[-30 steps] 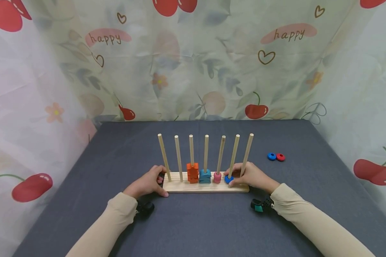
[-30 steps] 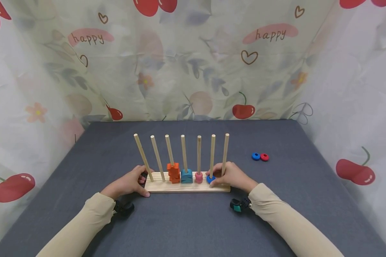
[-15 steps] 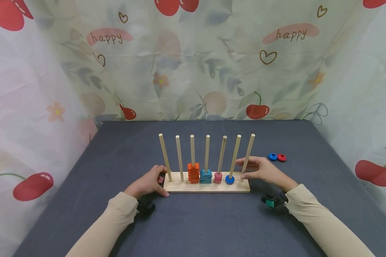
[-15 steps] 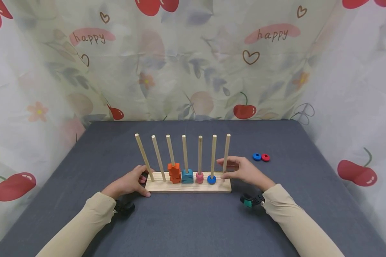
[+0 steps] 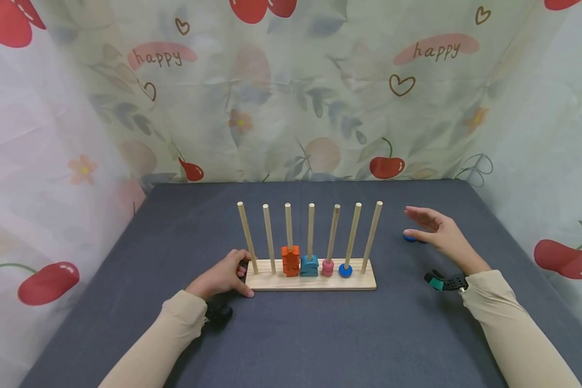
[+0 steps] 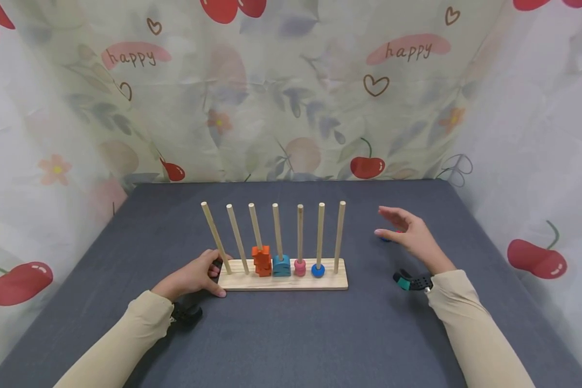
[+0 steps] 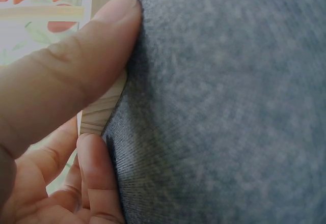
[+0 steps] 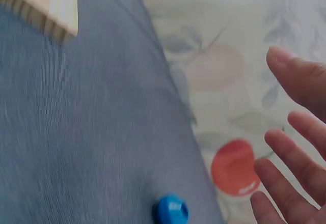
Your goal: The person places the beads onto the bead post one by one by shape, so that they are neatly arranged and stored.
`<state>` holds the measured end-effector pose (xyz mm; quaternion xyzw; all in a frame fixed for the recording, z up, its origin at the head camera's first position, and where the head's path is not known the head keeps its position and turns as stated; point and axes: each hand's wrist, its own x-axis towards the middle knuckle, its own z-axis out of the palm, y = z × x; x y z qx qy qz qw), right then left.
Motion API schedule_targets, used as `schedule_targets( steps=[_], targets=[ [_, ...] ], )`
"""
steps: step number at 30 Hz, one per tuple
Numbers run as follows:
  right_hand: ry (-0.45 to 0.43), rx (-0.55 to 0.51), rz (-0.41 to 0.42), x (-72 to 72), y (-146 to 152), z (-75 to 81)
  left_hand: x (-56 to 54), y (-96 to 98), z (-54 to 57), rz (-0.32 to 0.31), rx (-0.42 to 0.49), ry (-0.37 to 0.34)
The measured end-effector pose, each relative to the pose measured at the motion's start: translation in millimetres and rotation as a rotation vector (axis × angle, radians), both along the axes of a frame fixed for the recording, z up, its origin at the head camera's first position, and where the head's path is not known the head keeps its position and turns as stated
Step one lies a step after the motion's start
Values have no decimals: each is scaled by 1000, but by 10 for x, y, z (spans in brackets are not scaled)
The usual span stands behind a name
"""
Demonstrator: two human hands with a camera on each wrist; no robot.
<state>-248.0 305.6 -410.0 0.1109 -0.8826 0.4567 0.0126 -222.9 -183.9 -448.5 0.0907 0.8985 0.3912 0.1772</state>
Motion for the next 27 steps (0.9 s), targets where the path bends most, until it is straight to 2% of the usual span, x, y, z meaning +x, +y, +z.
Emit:
schedule_targets(
  steps=[5, 12, 19, 27],
  targets=[
    [-83, 39, -30, -100, 126, -42, 0, 2, 4, 2, 5, -4],
    [-168, 68, -30, -240, 253, -245, -1, 10, -15, -8, 9, 5],
    [-184, 178, -5, -334, 341, -403, 15, 12, 2, -1, 5, -6],
    [-184, 232, -17, -376, 335, -410, 7, 4, 6, -4, -10, 3]
  ],
)
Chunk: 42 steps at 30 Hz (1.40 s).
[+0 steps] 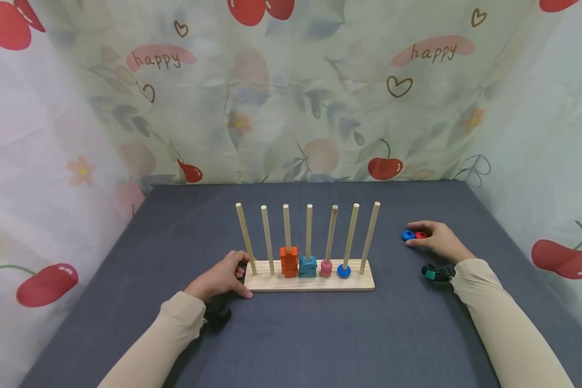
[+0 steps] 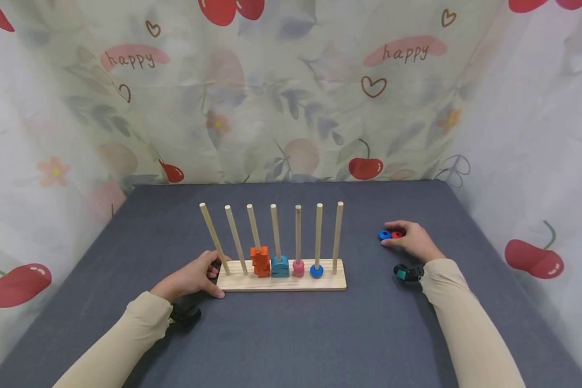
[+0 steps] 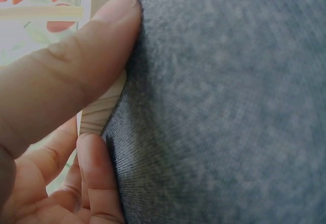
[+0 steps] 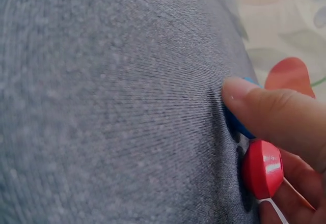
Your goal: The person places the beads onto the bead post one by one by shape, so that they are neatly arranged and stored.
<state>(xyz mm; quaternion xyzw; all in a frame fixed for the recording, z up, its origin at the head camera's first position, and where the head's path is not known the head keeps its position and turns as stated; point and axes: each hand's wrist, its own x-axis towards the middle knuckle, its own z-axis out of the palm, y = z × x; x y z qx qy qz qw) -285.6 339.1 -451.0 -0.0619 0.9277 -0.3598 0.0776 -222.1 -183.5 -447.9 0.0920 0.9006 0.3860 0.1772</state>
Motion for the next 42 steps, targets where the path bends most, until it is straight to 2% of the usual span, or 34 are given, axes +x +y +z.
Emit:
schedule_targets(
  steps=[11, 17, 20, 24, 32, 37, 42],
  targets=[
    [56, 78, -9, -35, 6, -13, -2, -2, -11, -9, 10, 11],
    [45, 34, -48, -5, -33, 98, -4, 1, -20, -10, 20, 11],
    [61, -1, -90, 24, -69, 207, -2, 5, -22, -5, 21, 6],
    [124, -58, -126, 91, -147, 408, 4, 8, -19, 1, 14, -5],
    [277, -288, -122, 349, -505, 928, 14, -3, -2, -9, 29, 2],
    [363, -451, -71, 564, -800, 1210, 10, -10, 7, -7, 28, -4],
    [423, -627, 49, 733, -1063, 1392, 10, -8, 7, -5, 27, -5]
  ],
)
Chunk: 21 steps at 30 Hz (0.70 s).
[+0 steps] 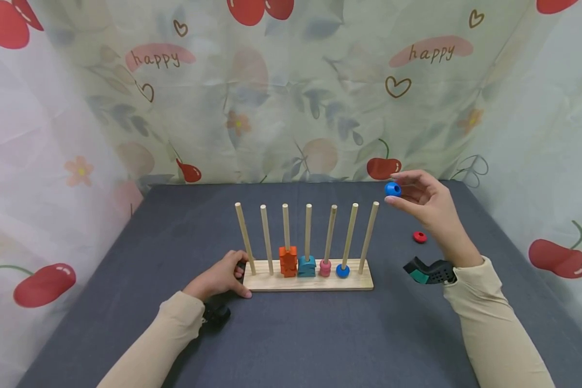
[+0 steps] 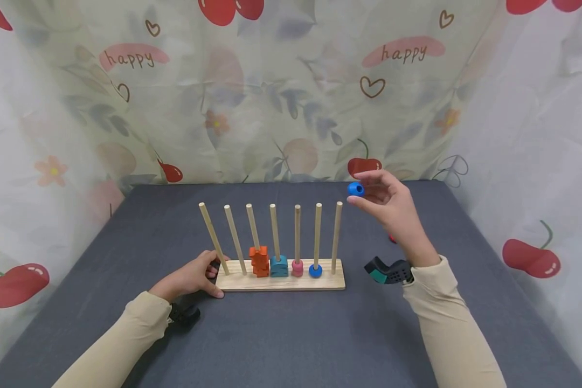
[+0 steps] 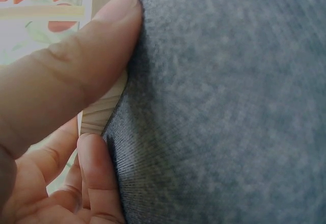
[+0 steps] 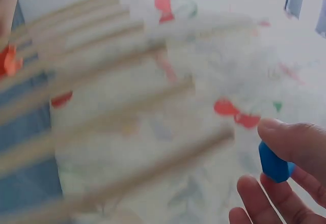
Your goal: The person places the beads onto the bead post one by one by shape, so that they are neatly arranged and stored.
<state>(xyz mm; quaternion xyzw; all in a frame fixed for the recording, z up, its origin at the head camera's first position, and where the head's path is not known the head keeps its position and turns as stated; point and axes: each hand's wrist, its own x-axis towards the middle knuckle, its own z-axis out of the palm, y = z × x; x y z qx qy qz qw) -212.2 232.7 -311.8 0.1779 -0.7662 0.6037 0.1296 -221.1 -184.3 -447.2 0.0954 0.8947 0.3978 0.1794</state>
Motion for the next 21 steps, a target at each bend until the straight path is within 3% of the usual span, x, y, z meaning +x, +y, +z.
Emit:
schedule_targets(
  steps=[6, 13, 18, 21],
  targets=[
    [65, -64, 113, 69, -242, 57, -3, -6, -11, -6, 3, 4],
    [67, 57, 111, 20, -395, -21, -7, -5, -22, 2, -8, 6],
    [3, 123, 131, -12, -416, -43, -8, -6, -20, 5, -8, 5],
    [-56, 213, 121, -45, -405, -39, -14, -2, -24, 7, -11, 2]
  ],
)
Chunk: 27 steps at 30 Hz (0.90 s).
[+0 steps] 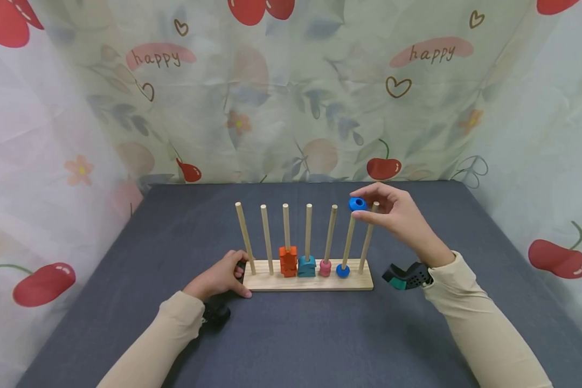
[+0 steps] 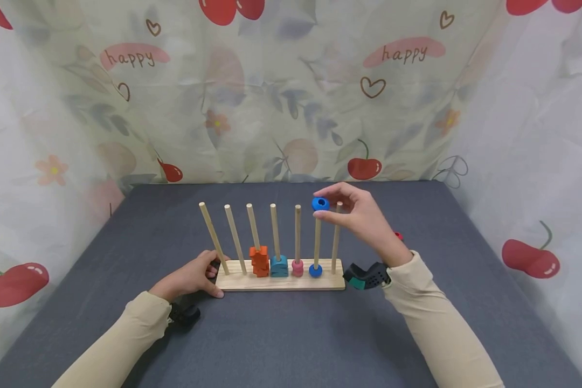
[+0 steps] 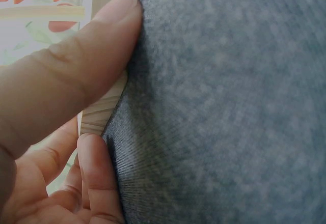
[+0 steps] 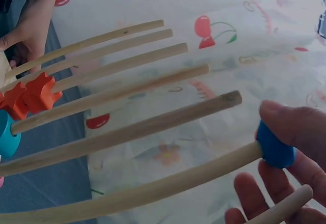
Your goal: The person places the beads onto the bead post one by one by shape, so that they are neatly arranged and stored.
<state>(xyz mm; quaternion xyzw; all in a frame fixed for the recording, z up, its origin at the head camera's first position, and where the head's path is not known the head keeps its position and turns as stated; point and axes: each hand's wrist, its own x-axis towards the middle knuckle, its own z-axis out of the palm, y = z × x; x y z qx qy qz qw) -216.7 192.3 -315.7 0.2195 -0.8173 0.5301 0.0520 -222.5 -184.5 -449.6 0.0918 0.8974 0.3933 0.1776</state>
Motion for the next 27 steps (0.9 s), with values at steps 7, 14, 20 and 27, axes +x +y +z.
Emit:
schedule_targets(
  steps=[7, 14, 20, 27],
  targets=[
    [-117, 195, 52, -144, 26, -55, 0, -6, 6, 0, -4, -4],
    [-168, 231, 182, -229, 50, -294, 4, -6, 13, -3, -2, -9],
    [-221, 255, 211, -262, 45, -630, 11, -4, 16, -7, -3, -7],
    [-267, 250, 231, -269, 48, -1015, 9, -4, 10, -5, 6, -6]
  ],
)
